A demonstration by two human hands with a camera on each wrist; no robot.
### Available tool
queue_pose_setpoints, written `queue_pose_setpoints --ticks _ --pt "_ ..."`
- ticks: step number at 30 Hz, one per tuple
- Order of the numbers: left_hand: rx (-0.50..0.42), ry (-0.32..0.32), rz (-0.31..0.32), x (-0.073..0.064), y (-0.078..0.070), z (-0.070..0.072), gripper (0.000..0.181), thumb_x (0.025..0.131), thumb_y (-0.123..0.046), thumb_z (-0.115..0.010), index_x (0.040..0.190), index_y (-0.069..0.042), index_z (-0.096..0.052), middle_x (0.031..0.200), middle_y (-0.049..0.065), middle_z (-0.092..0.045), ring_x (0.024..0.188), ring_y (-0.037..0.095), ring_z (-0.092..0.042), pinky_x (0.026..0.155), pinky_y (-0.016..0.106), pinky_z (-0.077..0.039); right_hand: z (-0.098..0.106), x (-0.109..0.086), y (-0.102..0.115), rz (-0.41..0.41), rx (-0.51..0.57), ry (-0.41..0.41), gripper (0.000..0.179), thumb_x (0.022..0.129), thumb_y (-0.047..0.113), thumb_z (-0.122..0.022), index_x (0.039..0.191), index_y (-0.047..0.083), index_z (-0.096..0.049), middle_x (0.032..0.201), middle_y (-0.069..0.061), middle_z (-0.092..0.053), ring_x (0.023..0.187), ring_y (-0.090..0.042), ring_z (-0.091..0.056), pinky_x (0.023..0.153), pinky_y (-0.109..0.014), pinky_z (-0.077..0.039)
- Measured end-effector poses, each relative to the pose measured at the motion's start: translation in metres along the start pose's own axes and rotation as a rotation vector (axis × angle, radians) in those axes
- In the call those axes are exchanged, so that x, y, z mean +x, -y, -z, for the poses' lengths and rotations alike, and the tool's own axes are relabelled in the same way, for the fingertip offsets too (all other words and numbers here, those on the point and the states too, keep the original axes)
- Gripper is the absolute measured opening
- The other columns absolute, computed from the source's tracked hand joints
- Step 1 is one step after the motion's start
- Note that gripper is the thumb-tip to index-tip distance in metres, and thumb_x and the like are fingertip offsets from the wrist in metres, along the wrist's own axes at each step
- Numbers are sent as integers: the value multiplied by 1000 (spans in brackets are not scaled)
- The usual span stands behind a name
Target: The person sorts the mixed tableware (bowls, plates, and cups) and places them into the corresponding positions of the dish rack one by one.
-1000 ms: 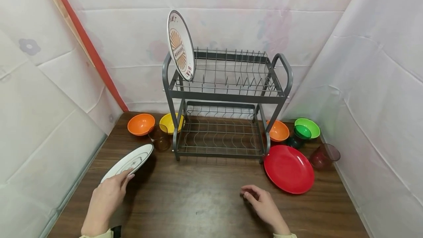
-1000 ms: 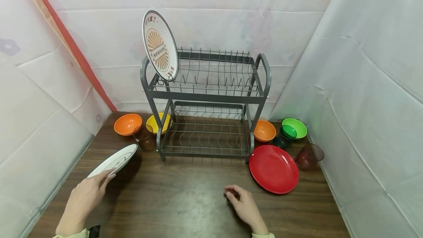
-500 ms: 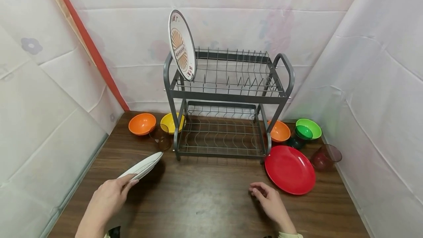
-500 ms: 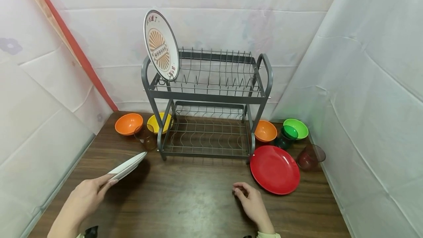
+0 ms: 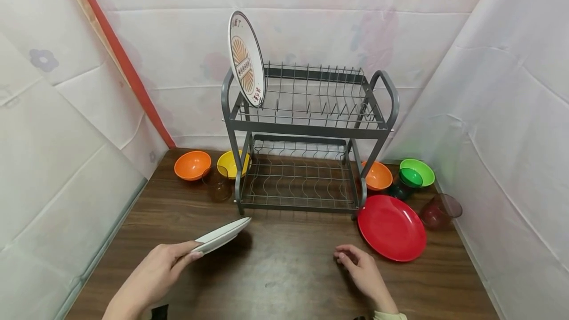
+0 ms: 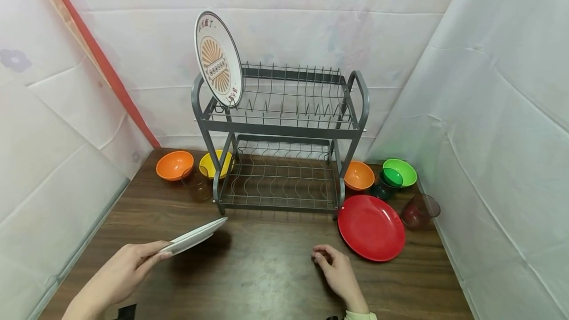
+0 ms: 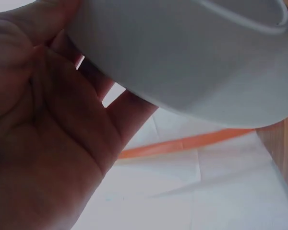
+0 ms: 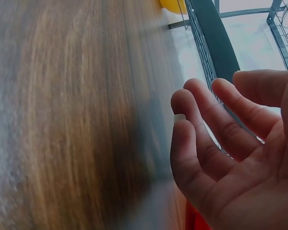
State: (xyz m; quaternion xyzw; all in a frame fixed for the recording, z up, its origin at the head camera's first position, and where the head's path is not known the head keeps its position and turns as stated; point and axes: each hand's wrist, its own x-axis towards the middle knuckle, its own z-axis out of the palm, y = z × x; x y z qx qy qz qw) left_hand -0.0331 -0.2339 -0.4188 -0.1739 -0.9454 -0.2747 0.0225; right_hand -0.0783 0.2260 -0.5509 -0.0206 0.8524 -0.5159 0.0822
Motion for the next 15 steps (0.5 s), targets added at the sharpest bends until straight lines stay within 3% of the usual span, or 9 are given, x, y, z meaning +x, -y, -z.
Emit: queue_pose_setpoints --ticks 8,15 --pt "-188 137 -126 19 -15 -11 8 100 -29 -60 99 -30 -68 83 -19 -59 71 -1 -51 61 23 -43 1 -1 1 -23 147 69 28 102 19 -59 120 -3 -64 105 -12 -71 91 -21 -68 73 -30 -56" --pt "-265 221 -233 37 -33 -30 15 101 -30 -58 106 -25 -71 94 -20 -65 80 -1 -58 70 26 -51 -3 -3 9 -20 235 116 33 102 18 -58 122 -8 -61 107 -19 -69 91 -24 -68 71 -33 -57"
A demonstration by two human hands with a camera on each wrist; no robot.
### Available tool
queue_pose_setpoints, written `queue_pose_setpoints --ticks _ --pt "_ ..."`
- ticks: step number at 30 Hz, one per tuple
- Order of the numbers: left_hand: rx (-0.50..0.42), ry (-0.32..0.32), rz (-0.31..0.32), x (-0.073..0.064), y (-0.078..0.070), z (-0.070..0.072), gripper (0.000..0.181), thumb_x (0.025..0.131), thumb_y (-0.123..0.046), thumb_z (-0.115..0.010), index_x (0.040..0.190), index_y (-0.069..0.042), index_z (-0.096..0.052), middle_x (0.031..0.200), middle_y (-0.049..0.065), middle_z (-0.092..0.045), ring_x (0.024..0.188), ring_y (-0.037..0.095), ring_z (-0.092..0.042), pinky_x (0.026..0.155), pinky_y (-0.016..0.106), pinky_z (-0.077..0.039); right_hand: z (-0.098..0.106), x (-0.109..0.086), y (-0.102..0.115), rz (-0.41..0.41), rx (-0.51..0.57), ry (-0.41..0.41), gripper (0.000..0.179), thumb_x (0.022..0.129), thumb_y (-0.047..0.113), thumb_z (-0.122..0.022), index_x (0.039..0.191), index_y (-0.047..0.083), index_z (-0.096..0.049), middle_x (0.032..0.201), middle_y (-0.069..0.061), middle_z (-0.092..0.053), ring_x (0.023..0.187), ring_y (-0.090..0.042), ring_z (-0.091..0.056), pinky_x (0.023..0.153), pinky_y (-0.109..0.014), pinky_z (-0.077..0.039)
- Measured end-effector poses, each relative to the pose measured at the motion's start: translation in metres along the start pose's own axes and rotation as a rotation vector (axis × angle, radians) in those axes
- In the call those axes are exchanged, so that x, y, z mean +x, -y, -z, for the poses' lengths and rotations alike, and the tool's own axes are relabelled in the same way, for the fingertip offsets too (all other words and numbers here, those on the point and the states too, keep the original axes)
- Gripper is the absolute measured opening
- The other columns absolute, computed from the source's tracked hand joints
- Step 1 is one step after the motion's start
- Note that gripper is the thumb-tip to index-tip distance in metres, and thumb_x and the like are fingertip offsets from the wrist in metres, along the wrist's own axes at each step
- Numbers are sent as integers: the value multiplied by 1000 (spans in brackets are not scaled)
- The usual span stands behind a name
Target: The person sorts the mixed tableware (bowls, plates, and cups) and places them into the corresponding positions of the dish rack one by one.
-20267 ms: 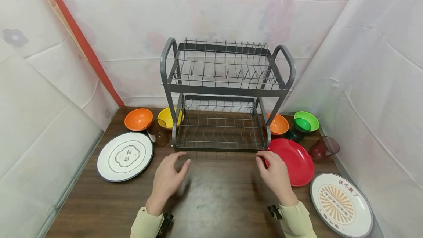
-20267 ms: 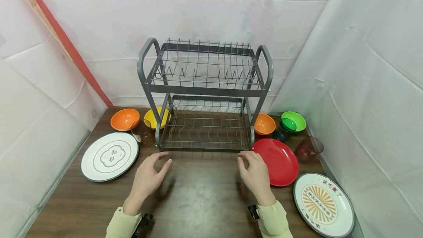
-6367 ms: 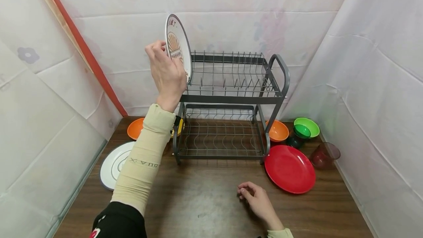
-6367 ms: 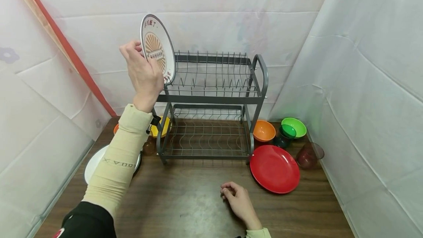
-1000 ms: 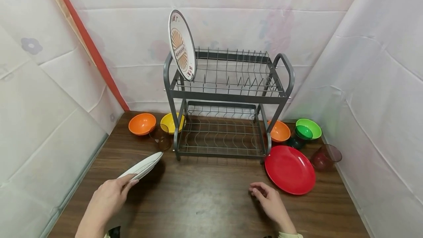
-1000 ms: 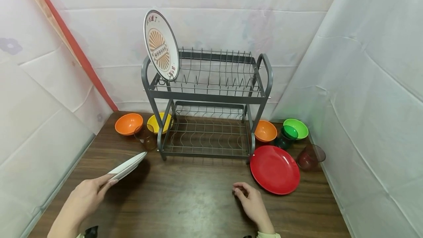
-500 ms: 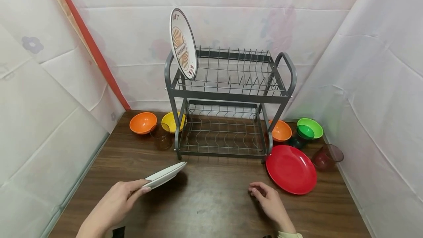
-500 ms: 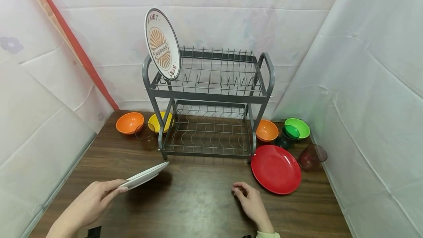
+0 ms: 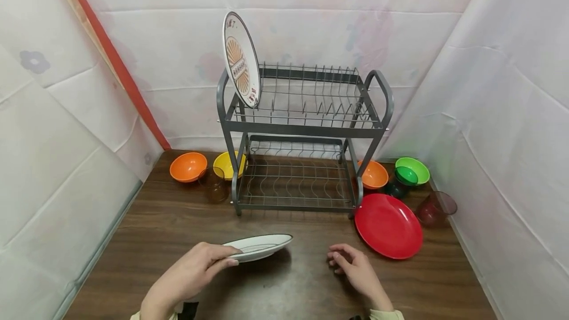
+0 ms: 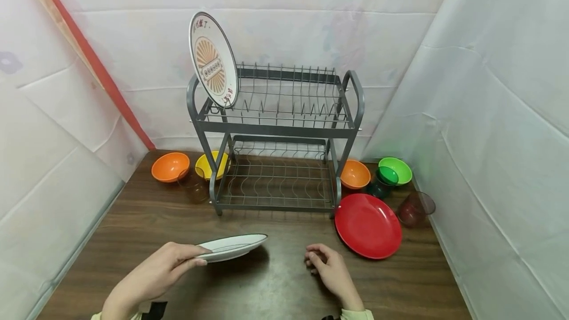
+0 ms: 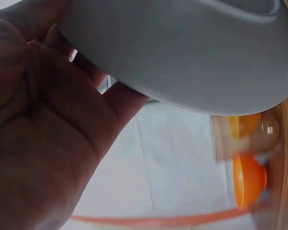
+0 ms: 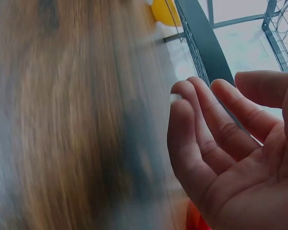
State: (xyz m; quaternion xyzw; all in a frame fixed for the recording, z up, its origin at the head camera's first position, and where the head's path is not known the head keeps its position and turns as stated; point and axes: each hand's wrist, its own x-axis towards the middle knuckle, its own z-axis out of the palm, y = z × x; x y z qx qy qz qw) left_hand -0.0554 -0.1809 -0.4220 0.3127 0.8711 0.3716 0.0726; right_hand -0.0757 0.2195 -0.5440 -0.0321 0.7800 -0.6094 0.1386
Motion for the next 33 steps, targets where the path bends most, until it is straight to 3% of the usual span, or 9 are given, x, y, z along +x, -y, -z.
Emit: queue_pose_setpoints --ticks 9,19,29,33 --pt "16 19 -201 23 -5 -23 18 100 -22 -61 113 -21 -73 106 -12 -70 94 1 -64 79 27 -54 -12 3 2 -39 142 59 39 105 20 -53 127 -11 -54 110 -23 -66 91 -25 -68 68 -37 -58" --pt "94 26 -332 38 -11 -56 18 99 -24 -62 111 -20 -75 105 -13 -70 97 0 -63 85 22 -51 -25 -1 11 -155 351 151 55 105 33 -50 137 -12 -47 109 -12 -64 89 -22 -67 64 -39 -59" --pt "269 -24 -429 50 -24 -83 14 93 -20 -71 105 -25 -76 103 -20 -70 94 -4 -62 87 16 -46 -30 2 6 -210 383 133 60 99 15 -57 142 -19 -34 88 -7 -70 69 -10 -67 58 -26 -55" --pt "312 -37 -409 51 -24 -89 14 93 -19 -70 104 -27 -76 101 -23 -69 92 -5 -61 85 16 -47 -25 4 7 -216 377 83 62 98 9 -56 145 -18 -28 96 -10 -71 69 -12 -67 57 -26 -54"
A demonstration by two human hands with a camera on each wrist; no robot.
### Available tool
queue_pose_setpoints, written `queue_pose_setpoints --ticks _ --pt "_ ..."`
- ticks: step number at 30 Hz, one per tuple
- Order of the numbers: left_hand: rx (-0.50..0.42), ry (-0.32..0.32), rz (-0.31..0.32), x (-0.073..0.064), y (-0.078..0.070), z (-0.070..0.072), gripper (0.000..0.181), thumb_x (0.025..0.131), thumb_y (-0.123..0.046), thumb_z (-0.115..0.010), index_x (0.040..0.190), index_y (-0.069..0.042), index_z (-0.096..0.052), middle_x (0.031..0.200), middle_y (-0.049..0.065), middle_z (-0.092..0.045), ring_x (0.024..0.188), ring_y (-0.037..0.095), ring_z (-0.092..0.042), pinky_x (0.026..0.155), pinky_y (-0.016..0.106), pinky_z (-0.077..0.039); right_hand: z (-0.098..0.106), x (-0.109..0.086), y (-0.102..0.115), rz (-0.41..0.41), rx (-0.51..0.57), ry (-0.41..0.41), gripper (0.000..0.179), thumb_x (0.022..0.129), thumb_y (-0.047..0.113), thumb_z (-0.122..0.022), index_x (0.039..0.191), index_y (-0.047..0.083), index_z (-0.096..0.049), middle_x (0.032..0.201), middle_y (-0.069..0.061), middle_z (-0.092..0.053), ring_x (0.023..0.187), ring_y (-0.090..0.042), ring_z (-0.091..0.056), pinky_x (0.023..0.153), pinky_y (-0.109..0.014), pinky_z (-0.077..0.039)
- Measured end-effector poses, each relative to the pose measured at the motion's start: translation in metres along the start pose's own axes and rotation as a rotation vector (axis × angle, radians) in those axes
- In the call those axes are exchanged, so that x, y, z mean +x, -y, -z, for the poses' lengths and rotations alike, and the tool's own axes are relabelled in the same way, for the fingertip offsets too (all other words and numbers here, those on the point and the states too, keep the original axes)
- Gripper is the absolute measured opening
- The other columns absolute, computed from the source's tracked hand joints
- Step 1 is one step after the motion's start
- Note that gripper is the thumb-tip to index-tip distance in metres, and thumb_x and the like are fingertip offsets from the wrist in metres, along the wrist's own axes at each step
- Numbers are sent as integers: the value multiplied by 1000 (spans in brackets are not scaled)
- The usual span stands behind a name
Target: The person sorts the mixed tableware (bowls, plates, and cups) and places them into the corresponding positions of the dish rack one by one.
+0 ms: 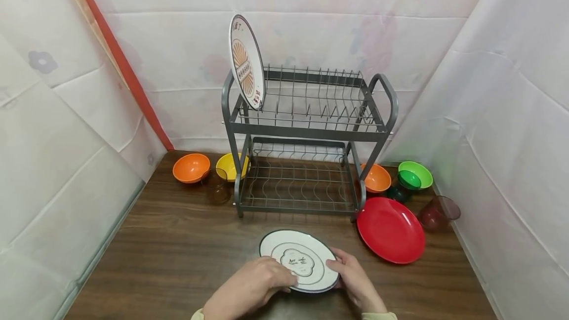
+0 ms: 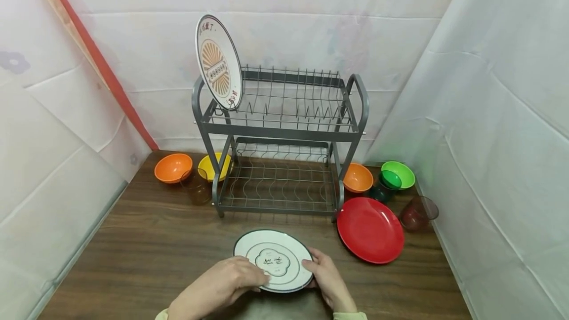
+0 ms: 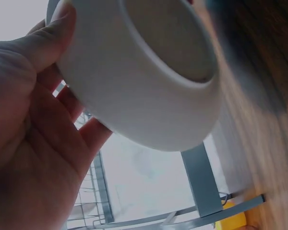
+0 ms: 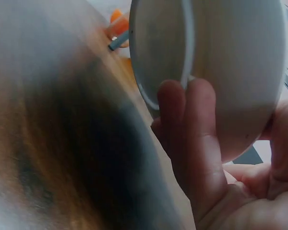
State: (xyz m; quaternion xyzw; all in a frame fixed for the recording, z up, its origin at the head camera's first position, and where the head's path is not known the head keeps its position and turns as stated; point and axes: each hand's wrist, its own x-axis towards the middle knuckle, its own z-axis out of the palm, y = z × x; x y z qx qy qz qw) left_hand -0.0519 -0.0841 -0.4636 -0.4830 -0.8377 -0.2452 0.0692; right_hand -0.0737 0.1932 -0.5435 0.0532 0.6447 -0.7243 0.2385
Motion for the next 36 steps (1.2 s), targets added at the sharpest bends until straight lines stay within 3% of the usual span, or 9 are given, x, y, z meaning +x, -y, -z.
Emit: queue_pose_setpoints --ticks 5,9,12,18,29,36 --pt "42 13 -21 -3 3 -9 25 88 -9 -72 107 -25 -76 107 -20 -70 101 -2 -61 92 26 -48 7 -1 5 -8 1 -45 65 99 8 -57 149 -13 -21 115 -16 -67 71 -16 -68 58 -29 -56" --pt "106 6 -47 -7 7 -14 29 84 -7 -76 108 -24 -77 111 -15 -71 107 4 -63 97 38 -48 11 -3 9 -3 -18 -82 66 98 9 -60 148 -15 -24 113 -16 -68 73 -18 -68 60 -31 -56" --pt "125 1 -31 -7 9 -15 26 85 -10 -76 107 -24 -77 112 -15 -71 110 5 -63 99 43 -47 13 -4 11 -1 -25 -99 66 98 11 -61 147 -15 -25 113 -17 -68 77 -20 -69 64 -34 -58" --pt "59 14 32 -6 12 -17 20 89 -18 -75 107 -26 -78 113 -17 -70 112 2 -61 103 43 -44 17 -4 14 -12 -33 -119 67 98 13 -62 149 -10 -25 115 -17 -67 79 -23 -70 65 -37 -58" --pt "71 -22 2 -9 11 -16 20 85 -19 -79 104 -25 -78 111 -16 -71 110 4 -62 103 50 -42 20 -8 21 -44 -49 -159 70 98 15 -64 151 -8 -26 123 -20 -64 82 -26 -70 67 -39 -58" --pt "36 -125 0 -9 15 -12 17 85 -19 -79 102 -20 -78 106 -14 -72 107 6 -62 100 46 -46 21 -12 27 -59 -69 -212 73 94 21 -69 151 -2 -30 126 -19 -63 83 -28 -70 66 -35 -57"
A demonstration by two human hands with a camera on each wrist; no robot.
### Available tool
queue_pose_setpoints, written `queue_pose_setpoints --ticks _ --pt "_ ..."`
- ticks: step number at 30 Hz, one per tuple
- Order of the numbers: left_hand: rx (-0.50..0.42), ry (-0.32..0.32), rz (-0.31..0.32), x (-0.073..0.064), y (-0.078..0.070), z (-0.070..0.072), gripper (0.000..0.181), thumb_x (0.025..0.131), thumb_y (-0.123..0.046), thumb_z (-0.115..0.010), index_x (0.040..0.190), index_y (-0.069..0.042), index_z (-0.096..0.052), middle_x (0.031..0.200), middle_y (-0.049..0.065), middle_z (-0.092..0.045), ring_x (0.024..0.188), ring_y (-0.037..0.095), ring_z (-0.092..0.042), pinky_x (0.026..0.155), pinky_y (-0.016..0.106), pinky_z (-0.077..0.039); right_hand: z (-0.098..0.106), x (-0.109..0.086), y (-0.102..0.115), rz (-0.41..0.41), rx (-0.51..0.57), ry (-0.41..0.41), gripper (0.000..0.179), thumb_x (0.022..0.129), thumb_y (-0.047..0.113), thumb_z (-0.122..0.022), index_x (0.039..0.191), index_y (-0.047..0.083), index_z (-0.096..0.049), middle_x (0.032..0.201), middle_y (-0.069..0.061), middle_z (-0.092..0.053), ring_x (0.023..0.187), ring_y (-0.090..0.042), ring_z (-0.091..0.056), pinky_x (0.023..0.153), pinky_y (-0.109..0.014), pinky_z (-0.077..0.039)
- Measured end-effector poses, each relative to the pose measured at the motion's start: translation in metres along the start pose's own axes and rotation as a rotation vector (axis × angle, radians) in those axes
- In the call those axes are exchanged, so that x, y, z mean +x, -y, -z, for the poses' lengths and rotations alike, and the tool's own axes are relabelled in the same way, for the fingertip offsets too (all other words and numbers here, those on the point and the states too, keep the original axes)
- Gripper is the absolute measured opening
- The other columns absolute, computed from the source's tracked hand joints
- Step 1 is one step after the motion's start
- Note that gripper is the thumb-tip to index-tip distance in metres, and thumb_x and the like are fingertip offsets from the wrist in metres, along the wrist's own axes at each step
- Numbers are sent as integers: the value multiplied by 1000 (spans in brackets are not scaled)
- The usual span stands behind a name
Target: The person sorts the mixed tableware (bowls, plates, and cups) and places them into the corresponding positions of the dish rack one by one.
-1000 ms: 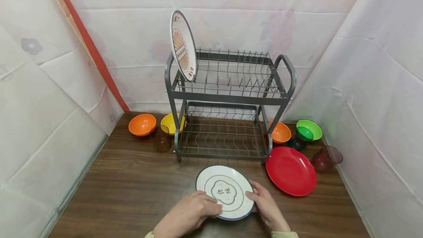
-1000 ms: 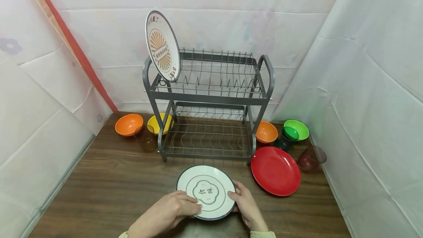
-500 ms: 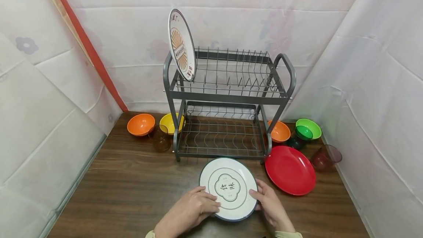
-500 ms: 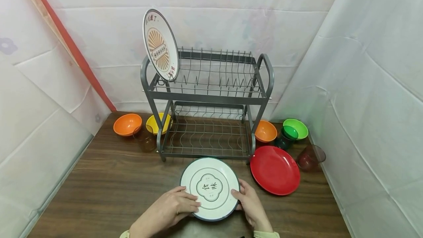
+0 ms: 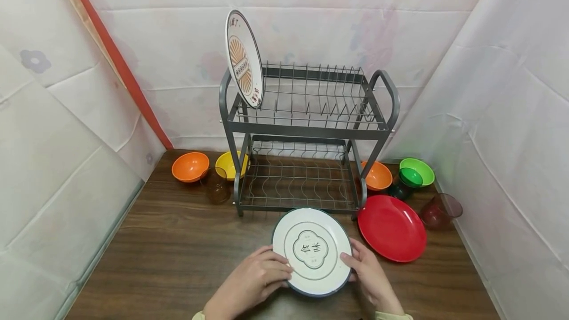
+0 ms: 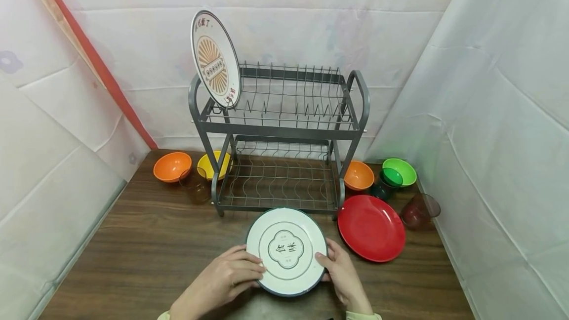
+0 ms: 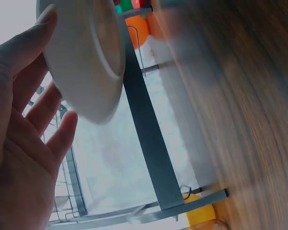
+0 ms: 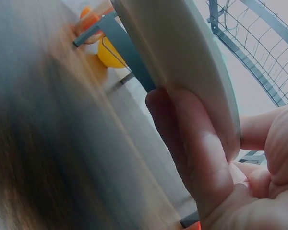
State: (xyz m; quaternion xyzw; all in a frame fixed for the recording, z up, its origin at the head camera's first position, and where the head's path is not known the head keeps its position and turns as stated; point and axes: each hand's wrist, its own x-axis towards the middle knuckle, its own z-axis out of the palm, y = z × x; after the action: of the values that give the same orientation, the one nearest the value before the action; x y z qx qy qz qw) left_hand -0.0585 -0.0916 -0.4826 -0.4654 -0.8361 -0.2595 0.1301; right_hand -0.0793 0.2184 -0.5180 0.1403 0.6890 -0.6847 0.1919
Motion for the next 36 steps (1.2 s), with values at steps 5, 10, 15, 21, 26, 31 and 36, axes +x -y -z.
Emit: queue_pose_setpoints --ticks 5,10,15,21,26,31,36 --pt "-36 -60 19 0 4 6 12 87 -20 -79 98 -20 -77 101 -13 -71 104 7 -62 96 34 -48 5 -4 5 10 -38 -46 71 93 22 -71 150 0 -34 125 -18 -64 80 -28 -68 61 -32 -55" --pt "-129 -88 84 -3 5 10 11 89 -19 -76 100 -21 -77 102 -15 -70 102 2 -61 92 20 -47 12 -8 7 19 -59 -78 73 92 22 -72 150 1 -35 120 -16 -67 81 -29 -70 63 -32 -55" --pt "-136 -169 87 -6 10 9 11 92 -16 -74 101 -21 -75 100 -17 -68 94 -1 -61 85 18 -49 20 -13 13 76 -35 -120 63 94 13 -69 149 2 -39 117 -16 -68 79 -29 -71 61 -33 -56" --pt "-90 -172 171 -11 16 10 5 95 -22 -70 98 -25 -74 94 -19 -67 86 -3 -60 77 18 -50 30 -20 30 163 -73 -167 52 95 5 -65 143 1 -47 114 -18 -69 76 -26 -69 58 -33 -55" --pt "-24 -130 244 -17 21 11 4 94 -21 -72 95 -23 -74 92 -18 -67 85 -3 -61 75 21 -52 36 -24 43 226 -117 -164 47 96 2 -64 141 -1 -50 114 -20 -69 83 -27 -72 72 -36 -59" --pt "5 -78 310 -21 27 14 4 93 -23 -72 95 -25 -75 91 -20 -67 83 -3 -61 73 24 -53 37 -27 55 280 -164 -184 43 97 6 -63 139 1 -53 116 -20 -69 89 -26 -72 79 -35 -57" --pt "21 -75 398 -28 33 18 5 93 -23 -73 97 -25 -76 93 -19 -68 85 -1 -63 73 28 -55 35 -29 71 458 -332 -266 37 98 9 -65 133 3 -61 115 -16 -70 88 -20 -72 77 -25 -56"
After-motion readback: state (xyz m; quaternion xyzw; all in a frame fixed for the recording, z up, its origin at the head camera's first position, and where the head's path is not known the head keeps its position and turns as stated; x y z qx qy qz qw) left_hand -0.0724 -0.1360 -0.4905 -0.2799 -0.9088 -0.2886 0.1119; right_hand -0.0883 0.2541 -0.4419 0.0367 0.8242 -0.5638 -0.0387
